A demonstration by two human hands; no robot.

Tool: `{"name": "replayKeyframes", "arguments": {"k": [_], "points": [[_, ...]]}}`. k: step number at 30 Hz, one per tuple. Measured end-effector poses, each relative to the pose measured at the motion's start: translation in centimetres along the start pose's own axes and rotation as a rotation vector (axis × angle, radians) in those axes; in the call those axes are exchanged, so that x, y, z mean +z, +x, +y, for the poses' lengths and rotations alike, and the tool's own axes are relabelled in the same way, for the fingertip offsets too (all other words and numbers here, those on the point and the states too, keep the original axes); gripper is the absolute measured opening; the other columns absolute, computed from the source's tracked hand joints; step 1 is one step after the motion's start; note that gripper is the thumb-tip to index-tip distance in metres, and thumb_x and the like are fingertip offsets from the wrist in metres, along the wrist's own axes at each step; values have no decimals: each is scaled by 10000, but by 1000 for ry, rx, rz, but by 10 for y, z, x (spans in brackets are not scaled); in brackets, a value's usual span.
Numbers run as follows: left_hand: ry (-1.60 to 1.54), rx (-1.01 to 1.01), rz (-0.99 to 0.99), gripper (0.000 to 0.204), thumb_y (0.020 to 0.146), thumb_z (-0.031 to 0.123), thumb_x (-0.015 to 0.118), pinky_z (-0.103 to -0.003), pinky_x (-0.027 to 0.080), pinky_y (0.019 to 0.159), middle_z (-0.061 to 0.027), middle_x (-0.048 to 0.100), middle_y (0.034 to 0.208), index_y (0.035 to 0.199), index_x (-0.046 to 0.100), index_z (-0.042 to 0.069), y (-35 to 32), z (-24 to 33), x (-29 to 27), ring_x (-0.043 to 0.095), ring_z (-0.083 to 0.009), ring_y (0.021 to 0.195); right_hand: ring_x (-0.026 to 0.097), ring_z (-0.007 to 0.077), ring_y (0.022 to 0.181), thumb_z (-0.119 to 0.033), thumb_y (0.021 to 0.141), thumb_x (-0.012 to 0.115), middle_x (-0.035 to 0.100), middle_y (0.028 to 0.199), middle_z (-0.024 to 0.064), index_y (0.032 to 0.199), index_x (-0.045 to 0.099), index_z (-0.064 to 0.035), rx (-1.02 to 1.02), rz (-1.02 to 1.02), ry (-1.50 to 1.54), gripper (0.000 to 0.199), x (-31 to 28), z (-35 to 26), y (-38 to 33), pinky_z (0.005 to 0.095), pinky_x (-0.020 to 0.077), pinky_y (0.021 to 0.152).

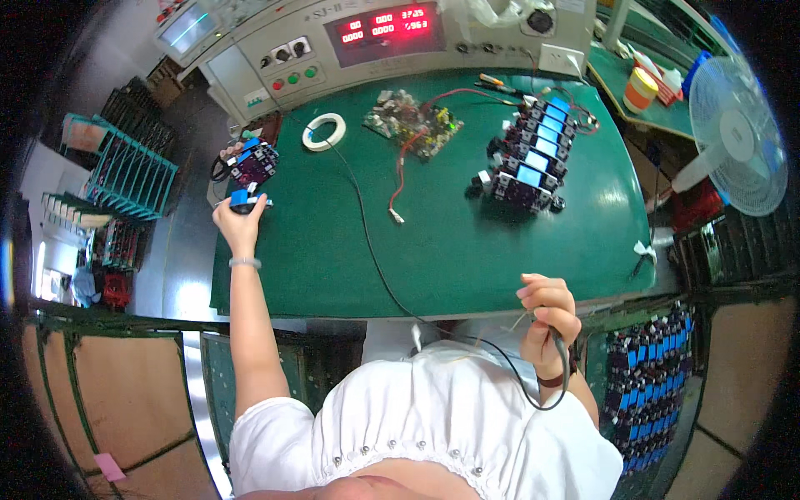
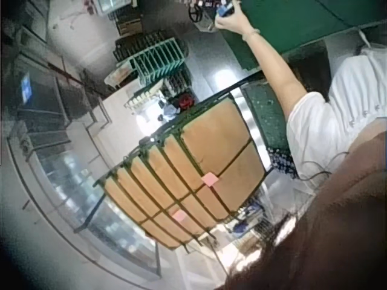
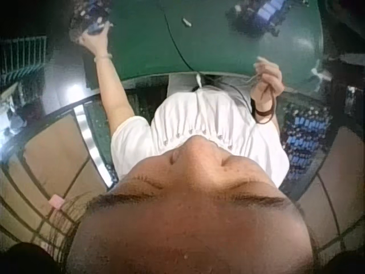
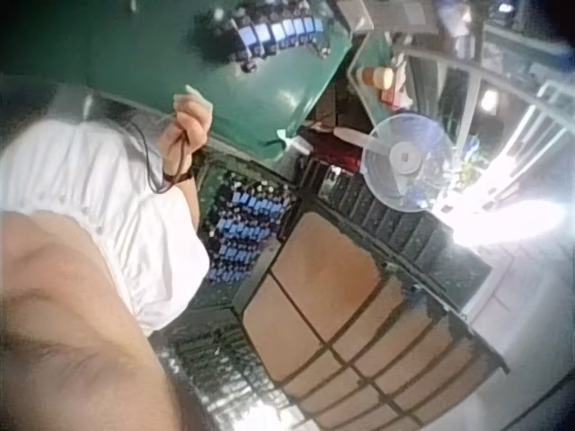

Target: Use multimeter probes to test voltage or continuity on assembled electronic circuit boards.

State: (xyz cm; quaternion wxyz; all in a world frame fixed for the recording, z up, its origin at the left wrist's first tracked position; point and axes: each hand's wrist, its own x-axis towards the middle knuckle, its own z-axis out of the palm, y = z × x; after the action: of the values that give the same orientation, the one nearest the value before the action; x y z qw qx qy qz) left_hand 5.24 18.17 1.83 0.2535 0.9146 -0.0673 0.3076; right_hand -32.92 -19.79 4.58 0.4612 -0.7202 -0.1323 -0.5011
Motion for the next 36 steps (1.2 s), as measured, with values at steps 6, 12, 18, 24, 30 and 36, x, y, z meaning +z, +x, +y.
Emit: {"name": "replayKeyframes", "arguments": {"k": [6, 12, 18, 24, 30, 36], "points": [[-1007, -18, -413, 798, 713, 224, 902, -362, 484, 979, -99, 419, 1260, 1320, 411, 56, -108, 134, -45, 510, -213, 1182, 481, 203, 725, -299, 1046, 462, 503, 851, 94, 1085, 450, -84, 28, 61, 72, 219, 22, 9, -13, 396, 467, 683], [-864, 266, -563, 821, 626, 201, 936, -406, 499, 992, -155, 358, 1297, 1214, 389, 33, -194, 232, -16, 454, -303, 1216, 518, 259, 705, -73, 959, 526, 534, 842, 112, 1048, 530, -30, -11, -150, 243, 98, 20, -8, -12, 420, 494, 669], [-695, 348, -428, 910, 613, 296, 937, -538, 332, 1079, -246, 324, 1354, 1234, 340, 3, -233, 241, -2, 359, -440, 1284, 379, 148, 633, -378, 1027, 499, 398, 722, 12, 1005, 461, -100, -76, 332, 123, 281, -10, -20, -6, 308, 324, 593], [-548, 465, -748, 941, 593, 403, 916, -506, 325, 1093, -202, 366, 1355, 1292, 395, 49, -216, 222, -31, 365, -399, 1288, 386, 144, 616, -305, 1024, 499, 411, 706, 20, 962, 438, -79, -104, 510, 155, 242, -21, -18, 4, 300, 326, 566], [-371, 420, -695, 677, 656, 428, 876, -462, 395, 950, -87, 547, 1118, 1115, 548, 53, -209, 214, -38, 534, -304, 1081, 477, 193, 586, -108, 927, 581, 543, 726, 91, 841, 563, 0, 294, -57, 212, 139, -13, 6, -12, 308, 349, 523], [-530, 468, -639, 393, 753, 244, 803, -409, 478, 784, -126, 612, 979, 1022, 628, 17, -195, 216, -23, 613, -325, 914, 545, 231, 597, -90, 886, 643, 567, 783, 112, 887, 616, -7, 489, -430, -41, 87, 5, 29, 17, 330, 430, 549]]}}
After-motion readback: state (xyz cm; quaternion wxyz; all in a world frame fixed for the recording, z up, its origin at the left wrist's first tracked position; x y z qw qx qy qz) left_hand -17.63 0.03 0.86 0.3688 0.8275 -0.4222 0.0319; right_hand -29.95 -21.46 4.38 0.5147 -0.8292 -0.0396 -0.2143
